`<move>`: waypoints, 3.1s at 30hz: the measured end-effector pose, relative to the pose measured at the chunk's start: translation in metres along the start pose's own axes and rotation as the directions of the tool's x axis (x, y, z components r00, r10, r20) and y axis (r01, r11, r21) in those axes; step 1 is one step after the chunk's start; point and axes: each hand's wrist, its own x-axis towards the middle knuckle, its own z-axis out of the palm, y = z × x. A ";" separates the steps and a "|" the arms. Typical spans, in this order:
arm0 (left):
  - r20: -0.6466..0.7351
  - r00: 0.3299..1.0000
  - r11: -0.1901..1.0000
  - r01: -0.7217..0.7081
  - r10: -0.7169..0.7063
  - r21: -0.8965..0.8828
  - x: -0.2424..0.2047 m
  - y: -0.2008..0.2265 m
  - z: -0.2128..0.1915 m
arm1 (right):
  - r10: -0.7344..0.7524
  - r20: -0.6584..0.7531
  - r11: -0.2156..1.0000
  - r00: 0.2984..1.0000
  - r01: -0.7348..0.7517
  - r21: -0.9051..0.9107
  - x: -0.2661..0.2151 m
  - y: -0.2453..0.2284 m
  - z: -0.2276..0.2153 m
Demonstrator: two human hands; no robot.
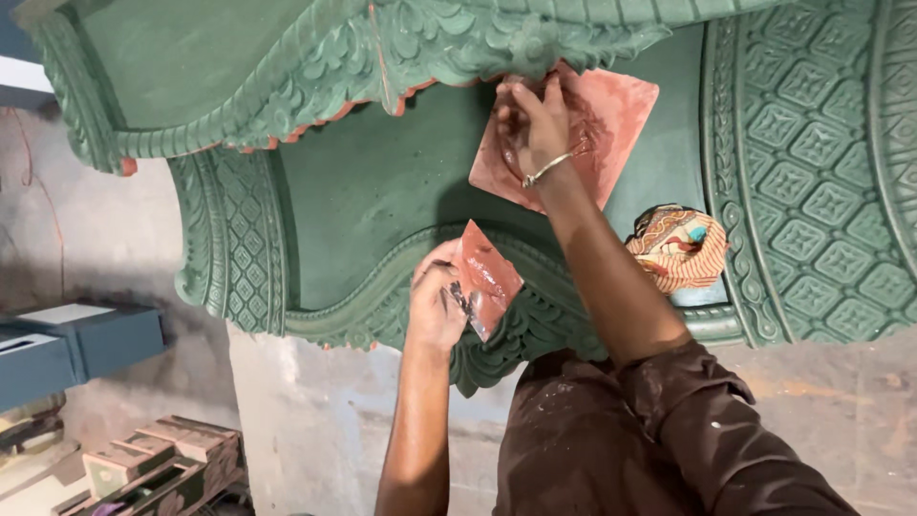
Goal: The person applies reddish-brown paint to the carved edges of a green wooden furniture piece using a small brush and a paint palette. The person repeatedly dips the brush into the paint and carefully coats the detailed carvings along the frame.
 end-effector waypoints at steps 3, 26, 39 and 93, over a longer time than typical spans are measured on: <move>-0.052 0.999 1.000 -0.011 0.011 0.009 -0.006 -0.002 0.003 | 0.048 -0.084 0.994 0.995 -0.039 0.102 -0.008 0.003 0.025; -0.105 0.991 0.993 0.086 -0.078 0.075 -0.003 0.003 0.010 | -0.063 -0.006 0.991 0.998 0.063 0.117 -0.015 0.000 0.012; -0.142 0.978 0.974 0.174 -0.154 0.141 0.014 0.036 -0.033 | 0.035 0.682 0.483 0.730 0.585 -0.651 -0.133 -0.036 0.021; 0.467 0.861 0.816 -0.117 -0.201 0.567 -0.010 0.056 0.004 | 0.361 0.686 -0.512 0.632 0.749 -0.421 -0.262 -0.138 0.110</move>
